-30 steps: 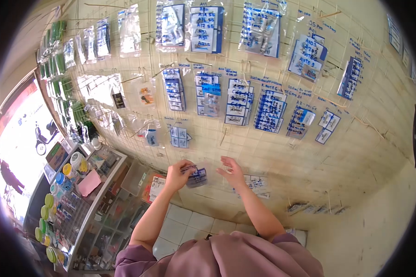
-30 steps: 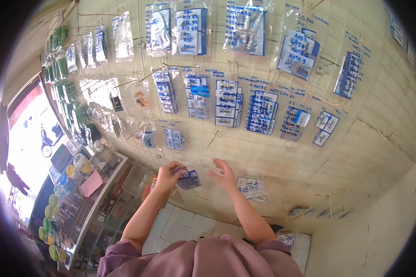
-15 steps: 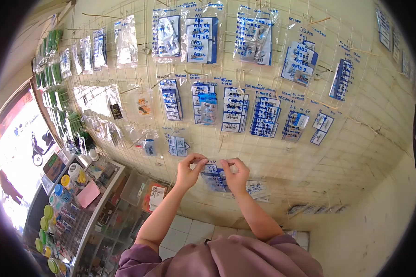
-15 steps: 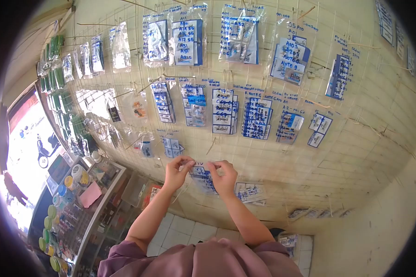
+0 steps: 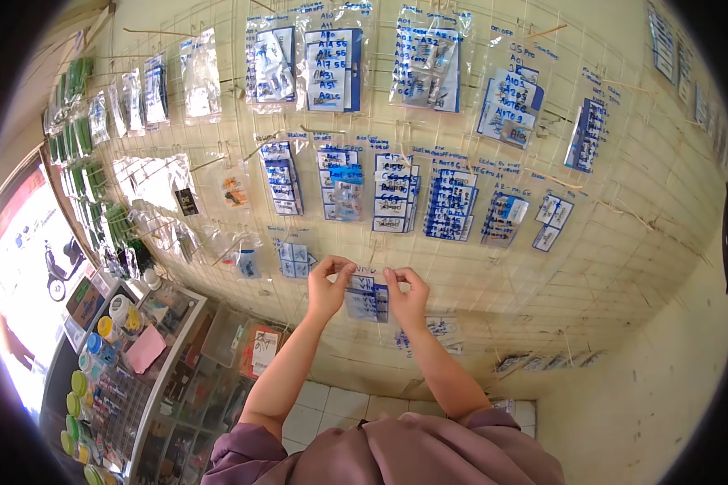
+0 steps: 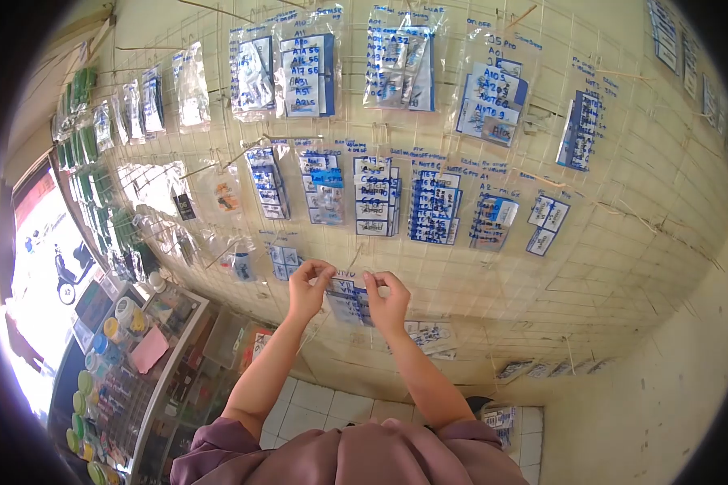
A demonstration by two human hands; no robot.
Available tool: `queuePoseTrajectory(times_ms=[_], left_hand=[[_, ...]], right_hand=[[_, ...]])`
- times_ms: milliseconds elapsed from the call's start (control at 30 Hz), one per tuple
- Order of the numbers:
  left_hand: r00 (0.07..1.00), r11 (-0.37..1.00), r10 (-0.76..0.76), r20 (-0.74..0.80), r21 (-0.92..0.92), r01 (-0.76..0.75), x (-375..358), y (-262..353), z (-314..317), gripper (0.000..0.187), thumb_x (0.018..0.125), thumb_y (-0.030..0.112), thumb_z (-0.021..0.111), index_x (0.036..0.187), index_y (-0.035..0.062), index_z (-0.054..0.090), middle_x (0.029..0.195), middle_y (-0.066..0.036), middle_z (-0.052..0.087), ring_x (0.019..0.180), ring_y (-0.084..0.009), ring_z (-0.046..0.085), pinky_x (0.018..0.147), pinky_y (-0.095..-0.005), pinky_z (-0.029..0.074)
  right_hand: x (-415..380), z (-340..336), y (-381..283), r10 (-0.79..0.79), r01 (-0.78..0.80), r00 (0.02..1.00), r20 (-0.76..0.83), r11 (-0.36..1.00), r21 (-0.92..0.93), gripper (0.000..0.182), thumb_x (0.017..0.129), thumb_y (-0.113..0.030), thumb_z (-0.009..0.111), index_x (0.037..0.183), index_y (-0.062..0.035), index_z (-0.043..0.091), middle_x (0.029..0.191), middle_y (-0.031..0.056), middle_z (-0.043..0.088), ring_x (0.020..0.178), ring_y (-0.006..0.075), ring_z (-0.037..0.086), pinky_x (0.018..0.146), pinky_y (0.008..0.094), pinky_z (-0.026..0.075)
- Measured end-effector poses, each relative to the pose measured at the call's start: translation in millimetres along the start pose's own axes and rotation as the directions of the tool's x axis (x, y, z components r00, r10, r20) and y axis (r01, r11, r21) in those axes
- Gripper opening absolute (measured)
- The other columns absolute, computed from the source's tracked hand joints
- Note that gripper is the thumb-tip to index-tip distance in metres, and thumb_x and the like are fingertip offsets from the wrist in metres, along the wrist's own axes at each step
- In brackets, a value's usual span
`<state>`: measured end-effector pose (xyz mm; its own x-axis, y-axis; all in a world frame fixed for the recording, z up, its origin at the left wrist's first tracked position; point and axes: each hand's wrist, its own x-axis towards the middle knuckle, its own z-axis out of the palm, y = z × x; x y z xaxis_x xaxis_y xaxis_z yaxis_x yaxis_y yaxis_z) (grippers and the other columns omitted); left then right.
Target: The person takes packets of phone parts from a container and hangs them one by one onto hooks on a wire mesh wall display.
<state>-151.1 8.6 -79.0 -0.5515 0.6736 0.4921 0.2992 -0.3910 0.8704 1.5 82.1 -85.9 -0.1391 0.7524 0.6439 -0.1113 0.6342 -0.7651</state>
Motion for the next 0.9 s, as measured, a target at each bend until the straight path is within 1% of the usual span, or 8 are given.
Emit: queuePoseTrajectory(times_ms=[200,267,367,600,667,700,833,900], left_hand=[[0.994,0.98,0.096,-0.05,0.182,-0.085,24,-14,12,0.008,0.088,0.01,0.072,0.088,0.0027,0.069,0.083,-0.006,0.07,0.076,-0.0156,0.064,0.073,-0.031,0.049],[0.938,0.817,0.344,-0.04,0.506,-0.278,35,-22,15,0.007,0.086,0.013,0.072,0.085,0.007,0.069,0.081,-0.006,0.065,0.079,-0.0222,0.062,0.076,-0.0374,0.044],[0.882,0.648,0.47,-0.026,0.689,-0.325,49,-24,25,0.007,0.086,0.016,0.071,0.084,0.0099,0.068,0.085,-0.004,0.06,0.085,-0.0259,0.057,0.078,-0.0401,0.037],[0.893,0.524,0.447,0.044,0.797,-0.301,63,-49,39,0.011,0.088,0.02,0.071,0.092,0.0105,0.067,0.092,-0.005,0.058,0.089,-0.027,0.055,0.08,-0.0417,0.035],[0.822,0.622,0.53,-0.208,0.754,-0.211,48,-46,48,0.024,0.088,0.023,0.072,0.107,0.0099,0.063,0.095,-0.009,0.057,0.093,-0.0298,0.053,0.082,-0.044,0.036],[0.885,0.697,0.399,-0.241,0.707,-0.122,36,-64,47,0.03,0.09,0.021,0.07,0.114,0.0077,0.058,0.1,-0.013,0.056,0.099,-0.0325,0.053,0.085,-0.0445,0.036],[0.97,0.728,0.212,-0.118,0.681,-0.076,-33,-98,55,0.024,0.091,0.016,0.066,0.11,0.0061,0.058,0.104,-0.014,0.055,0.1,-0.0342,0.053,0.087,-0.045,0.037],[0.959,0.668,0.239,0.15,0.691,-0.274,-67,-109,62,0.022,0.091,0.014,0.064,0.11,0.0057,0.056,0.101,-0.012,0.056,0.098,-0.0326,0.053,0.087,-0.0452,0.038]], right_hand=[[21,5,30,-0.08,0.077,0.996,-0.031,0.991,-0.108,0.015,0.087,-0.012,0.074,0.079,-0.0023,0.067,0.07,0.0066,0.065,0.066,0.0176,0.061,0.067,0.0317,0.045],[32,6,36,-0.096,0.09,0.995,-0.025,0.981,-0.169,0.016,0.087,-0.014,0.074,0.077,-0.004,0.066,0.07,0.0052,0.064,0.067,0.0193,0.061,0.071,0.0339,0.043],[48,10,52,-0.254,0.232,0.967,-0.001,0.886,-0.402,0.019,0.087,-0.021,0.074,0.075,-0.0078,0.066,0.071,0.0024,0.063,0.072,0.0229,0.059,0.08,0.0382,0.037],[61,11,77,-0.313,0.261,0.949,0.026,0.74,-0.619,0.02,0.086,-0.028,0.074,0.08,-0.0103,0.067,0.075,0.0017,0.065,0.079,0.0222,0.06,0.086,0.04,0.034],[43,-2,82,-0.295,0.226,0.955,0.003,0.723,-0.653,0.018,0.086,-0.027,0.075,0.084,-0.0112,0.067,0.077,0.0008,0.065,0.079,0.0205,0.06,0.086,0.0392,0.034],[34,-12,76,-0.267,0.209,0.964,-0.002,0.76,-0.616,0.018,0.086,-0.027,0.075,0.089,-0.0115,0.067,0.081,0.001,0.066,0.082,0.0203,0.061,0.086,0.0393,0.035],[-22,-77,93,-0.112,0.103,0.993,0.028,0.746,-0.657,0.019,0.087,-0.024,0.074,0.1,-0.013,0.065,0.09,0.0017,0.066,0.087,0.0199,0.062,0.086,0.0398,0.038],[-50,-120,118,-0.044,0.038,0.999,0.011,0.692,-0.721,0.02,0.087,-0.024,0.073,0.102,-0.0125,0.065,0.092,0.0034,0.066,0.09,0.0226,0.062,0.086,0.0419,0.038]])
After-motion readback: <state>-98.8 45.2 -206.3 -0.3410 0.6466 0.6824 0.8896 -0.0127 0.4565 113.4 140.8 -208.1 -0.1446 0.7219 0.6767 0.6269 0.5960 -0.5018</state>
